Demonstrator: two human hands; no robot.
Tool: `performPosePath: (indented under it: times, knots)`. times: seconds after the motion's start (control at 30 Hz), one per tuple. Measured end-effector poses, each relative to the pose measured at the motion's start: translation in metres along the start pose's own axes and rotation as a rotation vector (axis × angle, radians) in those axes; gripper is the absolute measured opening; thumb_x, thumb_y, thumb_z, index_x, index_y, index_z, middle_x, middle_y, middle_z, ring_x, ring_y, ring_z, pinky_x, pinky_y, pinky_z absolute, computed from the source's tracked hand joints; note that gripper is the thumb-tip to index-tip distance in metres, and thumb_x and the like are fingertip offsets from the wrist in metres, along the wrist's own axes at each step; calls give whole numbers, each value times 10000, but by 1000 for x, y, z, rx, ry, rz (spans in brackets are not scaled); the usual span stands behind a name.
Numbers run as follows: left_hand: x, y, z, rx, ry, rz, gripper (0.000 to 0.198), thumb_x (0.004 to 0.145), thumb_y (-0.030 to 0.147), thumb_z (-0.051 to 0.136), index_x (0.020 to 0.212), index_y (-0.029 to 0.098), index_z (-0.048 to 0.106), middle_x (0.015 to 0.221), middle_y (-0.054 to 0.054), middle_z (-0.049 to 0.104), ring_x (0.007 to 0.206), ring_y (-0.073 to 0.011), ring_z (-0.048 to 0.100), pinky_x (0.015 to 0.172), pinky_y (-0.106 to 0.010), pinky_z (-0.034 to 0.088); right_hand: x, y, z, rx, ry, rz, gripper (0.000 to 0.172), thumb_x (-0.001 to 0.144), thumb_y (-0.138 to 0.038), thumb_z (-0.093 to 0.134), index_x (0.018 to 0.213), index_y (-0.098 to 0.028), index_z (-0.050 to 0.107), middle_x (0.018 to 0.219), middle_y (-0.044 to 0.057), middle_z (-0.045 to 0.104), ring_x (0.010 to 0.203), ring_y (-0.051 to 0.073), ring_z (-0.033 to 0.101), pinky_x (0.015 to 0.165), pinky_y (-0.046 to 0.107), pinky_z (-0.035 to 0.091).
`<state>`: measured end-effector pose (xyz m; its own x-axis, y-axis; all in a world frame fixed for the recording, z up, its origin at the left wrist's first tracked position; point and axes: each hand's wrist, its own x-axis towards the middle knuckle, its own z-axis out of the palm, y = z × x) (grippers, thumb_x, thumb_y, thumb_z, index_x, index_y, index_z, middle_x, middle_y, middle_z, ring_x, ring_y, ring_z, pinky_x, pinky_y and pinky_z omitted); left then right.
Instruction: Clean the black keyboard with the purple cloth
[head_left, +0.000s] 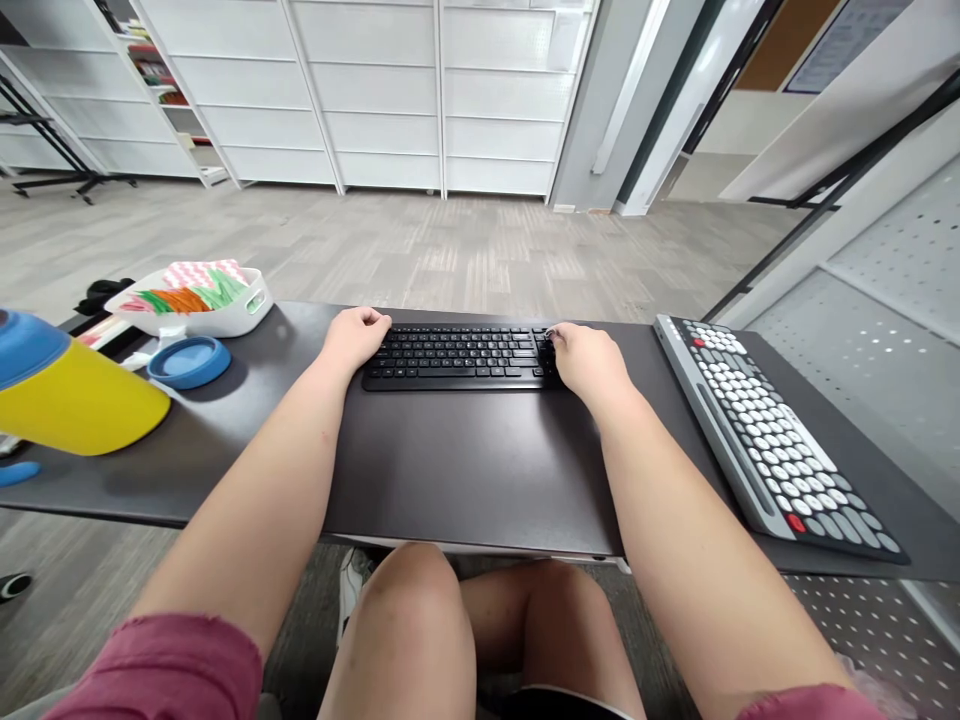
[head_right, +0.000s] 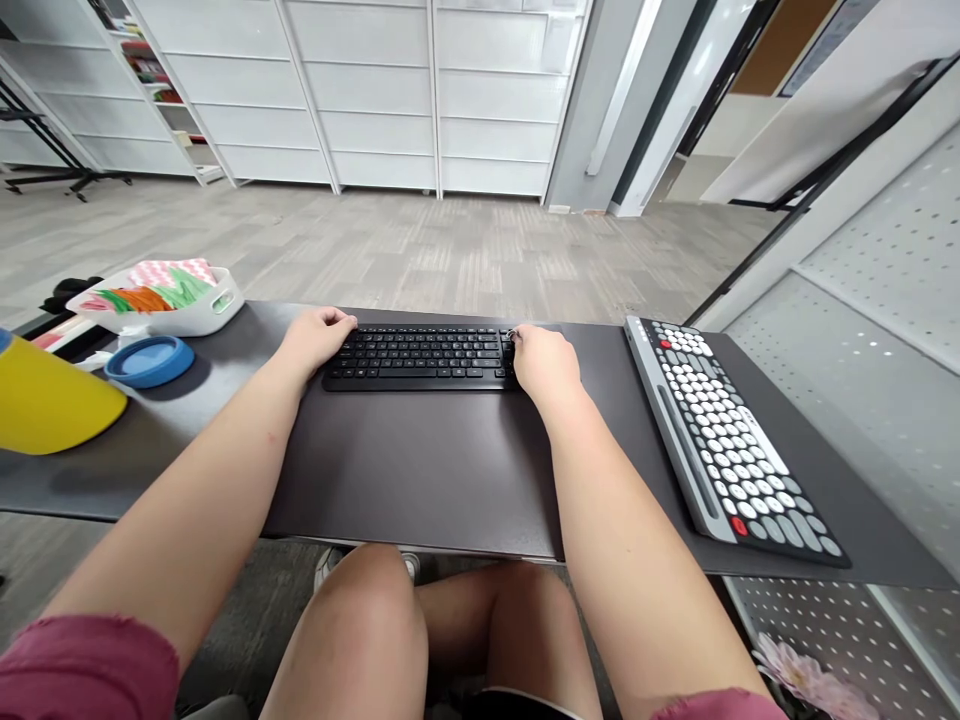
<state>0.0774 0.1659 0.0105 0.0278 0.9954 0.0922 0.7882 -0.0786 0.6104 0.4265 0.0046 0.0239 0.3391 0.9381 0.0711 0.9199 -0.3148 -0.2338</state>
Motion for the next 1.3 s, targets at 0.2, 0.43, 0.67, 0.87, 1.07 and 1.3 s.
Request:
performPosePath:
  times: [0.2, 0.43, 0.67, 0.87, 1.07, 1.3]
  knots:
    - [1, 0, 1, 19, -12, 9, 204, 954, 416, 695, 847, 250, 741, 959, -65, 817, 917, -267, 724, 925, -369, 549, -3, 1, -8, 30, -15, 33, 420, 1125, -304, 409, 1242, -254, 809, 1184, 142, 824, 1071, 316, 745, 850, 378, 495]
    - [-1, 0, -1, 18, -9, 11, 199, 942, 416, 711, 831, 253, 736, 939, -59, 814, 908, -268, 722, 896, -354, 550, -6, 5, -11, 65, -4, 65, 384, 1098, -302, 459, 1229, -255, 817, 1179, 143, 824, 1040, 310, 740, 832, 371, 493]
    - [3, -3, 2, 15, -14, 20, 198, 940, 427, 700, 842, 261, 743, 956, -64, 823, 916, -269, 727, 905, -357, 547, -15, 17, -22, 102, 161, 143, 365, 1114, -314, 445, 1211, -226, 786, 1146, 175, 813, 1051, 338, 738, 876, 387, 490]
    - [3, -4, 3, 18, -19, 40, 200, 934, 430, 700, 840, 255, 727, 954, -67, 817, 921, -266, 725, 903, -350, 547, -12, 33, -23, 47, 331, 341, 436, 1112, -287, 389, 1308, -169, 760, 1110, 226, 809, 1058, 377, 749, 893, 429, 509]
    - [2, -4, 3, 12, -12, 50, 192, 929, 414, 702, 823, 255, 718, 956, -73, 815, 921, -275, 727, 912, -376, 542, -1, 26, -1, 3, 89, 299, 419, 1085, -299, 455, 1293, -183, 801, 1121, 241, 810, 1053, 381, 770, 880, 442, 530]
    - [2, -4, 4, 7, -6, 51, 194, 928, 399, 706, 796, 257, 706, 918, -67, 802, 901, -273, 721, 901, -376, 549, -3, 6, 3, -40, 29, 192, 425, 1079, -294, 440, 1260, -197, 812, 1123, 223, 817, 1051, 353, 770, 888, 429, 544]
